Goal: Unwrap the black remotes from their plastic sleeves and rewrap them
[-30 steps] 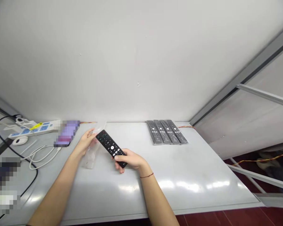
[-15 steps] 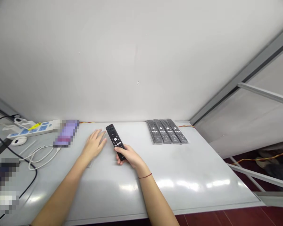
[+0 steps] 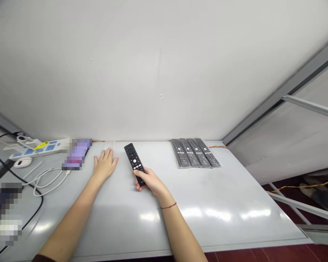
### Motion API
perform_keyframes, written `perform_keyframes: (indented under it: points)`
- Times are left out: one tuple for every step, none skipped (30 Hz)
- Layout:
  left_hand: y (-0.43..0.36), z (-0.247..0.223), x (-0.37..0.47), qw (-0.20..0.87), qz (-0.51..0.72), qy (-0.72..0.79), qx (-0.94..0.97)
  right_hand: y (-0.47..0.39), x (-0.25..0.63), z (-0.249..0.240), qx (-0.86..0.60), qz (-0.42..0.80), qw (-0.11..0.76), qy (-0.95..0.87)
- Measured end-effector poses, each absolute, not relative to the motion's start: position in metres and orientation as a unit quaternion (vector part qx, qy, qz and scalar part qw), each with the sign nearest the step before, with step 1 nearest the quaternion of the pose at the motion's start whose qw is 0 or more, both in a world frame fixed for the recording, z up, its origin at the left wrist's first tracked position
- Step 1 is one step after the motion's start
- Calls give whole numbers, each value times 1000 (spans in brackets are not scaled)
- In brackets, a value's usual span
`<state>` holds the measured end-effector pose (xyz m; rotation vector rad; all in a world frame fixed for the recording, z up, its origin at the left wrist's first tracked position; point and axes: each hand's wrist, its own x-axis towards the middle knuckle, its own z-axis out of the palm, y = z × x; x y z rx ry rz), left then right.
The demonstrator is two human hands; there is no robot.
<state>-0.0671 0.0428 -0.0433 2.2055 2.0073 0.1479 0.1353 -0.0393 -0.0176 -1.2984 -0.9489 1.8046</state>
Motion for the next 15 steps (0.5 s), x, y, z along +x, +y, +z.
perform_keyframes:
  points:
    - [44,-43,-68,77,47,669,738,-39,135,-18,-501,699,355,-367]
    - [45,-41,-68,76,47,668,739,-39,135,-19,-500,699,355,-367]
    - [47,-40,-69,72,48,669,738,-39,135,-19,-500,699,356,-368]
    - [49,-38,-69,68,52,670,737,-39,135,-19,-501,698,356,-368]
    - [52,-36,-70,63,56,671,737,-39,135,-18,-502,697,355,-368]
    - [55,-35,-70,58,61,670,738,-39,135,-18,-503,697,354,-368]
    - [59,-34,-69,54,65,667,741,-39,135,-18,-503,697,353,-368]
    - [63,-33,-69,53,68,661,745,-39,135,-18,-504,697,352,-369]
    - [67,-33,-68,54,69,655,750,-39,135,-17,-505,697,350,-370]
    - [71,-34,-66,57,69,651,754,-39,135,-17,-506,696,350,-370]
    - [74,-35,-65,61,67,649,755,-39,135,-17,-509,694,350,-369]
    - [76,-36,-64,66,64,650,754,-39,135,-16,-512,693,351,-367]
    - [78,-38,-63,72,63,652,752,-38,135,-16,-514,692,352,-365]
    - [79,-39,-63,79,66,654,749,-38,135,-16,-516,692,353,-362]
    - [80,-41,-63,85,73,655,747,-38,135,-16,-517,692,353,-360]
